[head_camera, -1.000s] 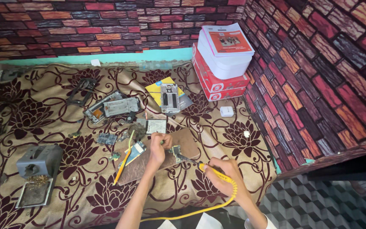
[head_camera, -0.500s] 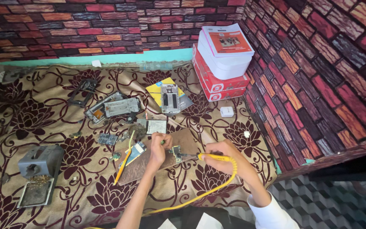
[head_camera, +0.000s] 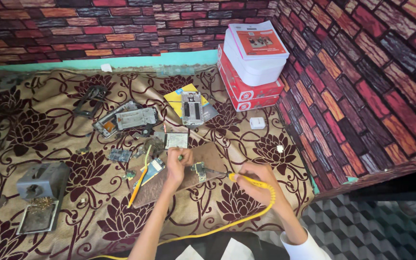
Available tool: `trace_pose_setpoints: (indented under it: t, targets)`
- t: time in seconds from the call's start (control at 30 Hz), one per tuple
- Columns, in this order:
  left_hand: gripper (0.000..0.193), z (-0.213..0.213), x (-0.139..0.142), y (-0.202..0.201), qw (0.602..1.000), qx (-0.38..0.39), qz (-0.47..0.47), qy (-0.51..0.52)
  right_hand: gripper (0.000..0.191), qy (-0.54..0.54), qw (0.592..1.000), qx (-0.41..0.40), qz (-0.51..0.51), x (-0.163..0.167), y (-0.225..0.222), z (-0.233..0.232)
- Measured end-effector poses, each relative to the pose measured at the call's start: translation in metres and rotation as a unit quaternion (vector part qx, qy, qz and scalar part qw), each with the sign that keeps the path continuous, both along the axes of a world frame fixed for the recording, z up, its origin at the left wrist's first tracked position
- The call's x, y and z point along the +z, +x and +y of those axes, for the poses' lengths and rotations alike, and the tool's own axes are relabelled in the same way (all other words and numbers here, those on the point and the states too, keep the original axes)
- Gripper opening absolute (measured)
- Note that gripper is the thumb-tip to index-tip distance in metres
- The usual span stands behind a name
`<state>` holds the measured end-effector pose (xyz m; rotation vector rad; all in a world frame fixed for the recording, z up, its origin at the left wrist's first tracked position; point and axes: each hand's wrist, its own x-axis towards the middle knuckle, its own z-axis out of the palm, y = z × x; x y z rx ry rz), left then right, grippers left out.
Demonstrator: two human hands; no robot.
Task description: The person uses a hot air gun to apply heat to a small circuit board held in the left hand. The person repeatedly directs the hot air onto specific areas of the board while occasionally adjusting the board's position.
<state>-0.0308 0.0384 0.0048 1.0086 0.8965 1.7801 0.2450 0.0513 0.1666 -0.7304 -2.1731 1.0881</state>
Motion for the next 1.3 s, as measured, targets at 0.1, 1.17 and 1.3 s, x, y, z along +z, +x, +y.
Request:
trace_pose_setpoints:
  t: [0.1, 1.17, 1.3]
  targets:
    - [0.043, -0.004, -0.005, 0.004, 0.999, 0.017, -0.021, 0.029, 0.019, -0.003, 0.999, -0.042, -0.022, -0.008, 0.007, -0.006]
    - [0.041, -0.038, -0.016, 0.021, 0.999, 0.024, -0.018, 0.035, 0.023, 0.045, 0.995, -0.079, -0.039, -0.004, -0.004, -0.025]
    - [0.042, -0.037, -0.014, 0.023, 0.999, 0.031, -0.014, 0.034, 0.021, 0.036, 0.993, -0.105, -0.047, -0.004, -0.006, -0.028]
